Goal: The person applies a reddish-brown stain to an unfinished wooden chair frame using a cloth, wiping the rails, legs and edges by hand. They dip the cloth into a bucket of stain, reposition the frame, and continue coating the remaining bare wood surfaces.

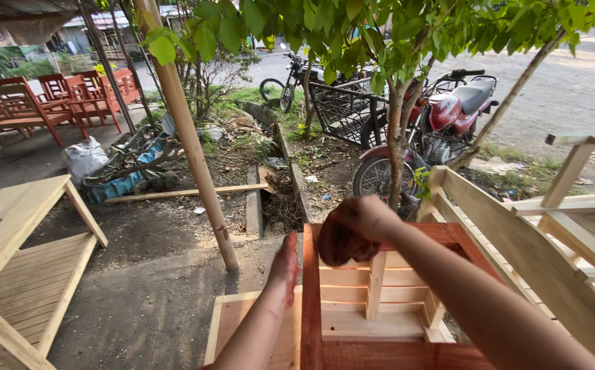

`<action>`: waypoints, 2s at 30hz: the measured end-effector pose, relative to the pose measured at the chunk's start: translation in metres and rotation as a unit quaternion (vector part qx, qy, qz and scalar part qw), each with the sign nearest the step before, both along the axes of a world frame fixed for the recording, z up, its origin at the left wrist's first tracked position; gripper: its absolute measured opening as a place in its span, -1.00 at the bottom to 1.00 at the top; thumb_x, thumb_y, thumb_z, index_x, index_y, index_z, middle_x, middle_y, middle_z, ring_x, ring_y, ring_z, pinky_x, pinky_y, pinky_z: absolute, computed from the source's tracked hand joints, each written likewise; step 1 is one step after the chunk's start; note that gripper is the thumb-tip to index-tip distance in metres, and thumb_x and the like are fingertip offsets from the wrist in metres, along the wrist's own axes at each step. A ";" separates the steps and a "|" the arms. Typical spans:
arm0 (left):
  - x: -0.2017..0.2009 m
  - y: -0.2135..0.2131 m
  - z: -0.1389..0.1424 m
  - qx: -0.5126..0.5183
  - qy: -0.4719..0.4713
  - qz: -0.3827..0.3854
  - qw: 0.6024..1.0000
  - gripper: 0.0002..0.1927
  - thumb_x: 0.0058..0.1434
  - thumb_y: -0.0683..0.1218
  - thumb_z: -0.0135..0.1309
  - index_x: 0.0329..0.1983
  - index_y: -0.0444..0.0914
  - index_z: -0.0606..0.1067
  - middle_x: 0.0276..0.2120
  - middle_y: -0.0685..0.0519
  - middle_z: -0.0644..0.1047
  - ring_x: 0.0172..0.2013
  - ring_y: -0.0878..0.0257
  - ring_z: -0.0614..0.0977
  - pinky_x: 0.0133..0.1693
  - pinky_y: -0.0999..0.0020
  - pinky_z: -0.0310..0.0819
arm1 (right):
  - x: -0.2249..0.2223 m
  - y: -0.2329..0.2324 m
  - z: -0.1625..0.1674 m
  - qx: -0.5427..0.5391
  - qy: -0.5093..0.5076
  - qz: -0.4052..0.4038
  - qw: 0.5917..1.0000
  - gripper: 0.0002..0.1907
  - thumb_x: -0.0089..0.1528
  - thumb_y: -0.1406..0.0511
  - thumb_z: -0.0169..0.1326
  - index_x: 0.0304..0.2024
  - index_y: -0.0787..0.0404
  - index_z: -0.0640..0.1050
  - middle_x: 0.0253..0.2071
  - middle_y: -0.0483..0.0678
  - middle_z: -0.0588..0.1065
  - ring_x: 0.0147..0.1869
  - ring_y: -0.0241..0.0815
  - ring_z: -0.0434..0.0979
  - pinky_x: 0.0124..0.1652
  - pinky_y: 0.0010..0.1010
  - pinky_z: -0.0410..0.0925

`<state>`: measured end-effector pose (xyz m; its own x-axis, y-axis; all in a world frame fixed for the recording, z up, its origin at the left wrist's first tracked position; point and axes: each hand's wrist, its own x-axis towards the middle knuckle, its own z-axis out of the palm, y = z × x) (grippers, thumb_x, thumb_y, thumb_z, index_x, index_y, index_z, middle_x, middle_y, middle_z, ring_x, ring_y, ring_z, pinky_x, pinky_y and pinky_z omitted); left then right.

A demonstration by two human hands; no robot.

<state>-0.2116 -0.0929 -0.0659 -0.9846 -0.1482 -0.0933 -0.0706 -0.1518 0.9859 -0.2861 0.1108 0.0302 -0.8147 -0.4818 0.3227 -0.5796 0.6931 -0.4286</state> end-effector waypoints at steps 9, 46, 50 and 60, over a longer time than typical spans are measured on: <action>-0.002 0.089 0.054 -0.371 0.161 -0.049 0.913 -0.22 0.18 0.04 0.21 0.43 -0.16 0.19 0.30 -0.23 0.31 0.29 -0.09 0.38 0.25 0.09 0.30 | -0.001 0.098 -0.001 -0.323 -0.257 -0.038 0.910 -0.72 0.14 0.25 0.21 -0.15 0.26 0.62 -0.25 0.01 0.64 -0.22 -0.14 0.67 -0.15 -0.26 0.55; -0.004 0.004 -0.018 -0.272 -0.015 0.102 0.957 -0.48 0.36 0.19 -0.08 0.24 -0.18 0.26 -0.46 0.00 0.43 -0.51 0.24 0.48 -0.43 0.31 0.38 | 0.051 0.138 -0.019 0.572 0.110 -0.024 0.812 -0.75 0.24 0.07 0.10 -0.19 -0.03 0.70 0.17 -0.31 0.41 0.38 -0.11 0.22 0.26 -0.11 0.16; -0.004 0.004 -0.018 -0.069 0.016 0.043 0.997 -0.52 0.34 0.14 -0.15 0.18 -0.24 0.21 -0.38 -0.02 0.34 -0.45 0.20 0.46 -0.45 0.17 0.56 | 0.074 0.140 0.001 0.562 0.074 -0.022 0.823 -0.33 0.04 -0.23 0.25 0.02 0.00 0.60 0.14 -0.27 0.39 0.28 -0.05 0.16 0.13 0.04 0.10; 0.007 0.015 0.011 0.022 -0.025 0.105 0.994 -0.35 0.31 0.27 -0.17 0.19 -0.30 0.13 0.04 -0.23 0.34 -0.16 0.06 0.60 -0.35 0.07 0.71 | 0.105 0.167 -0.010 0.494 -0.029 -0.003 0.869 -0.66 0.10 0.03 0.20 -0.20 0.07 0.65 -0.03 -0.18 0.51 0.35 -0.09 0.22 0.25 -0.09 0.13</action>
<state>-0.2044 -0.0779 -0.0548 -0.9263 -0.3450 -0.1517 -0.0812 -0.2106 0.9742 -0.1812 0.2774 0.0199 -0.8188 -0.4964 -0.2884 -0.5727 0.7417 0.3493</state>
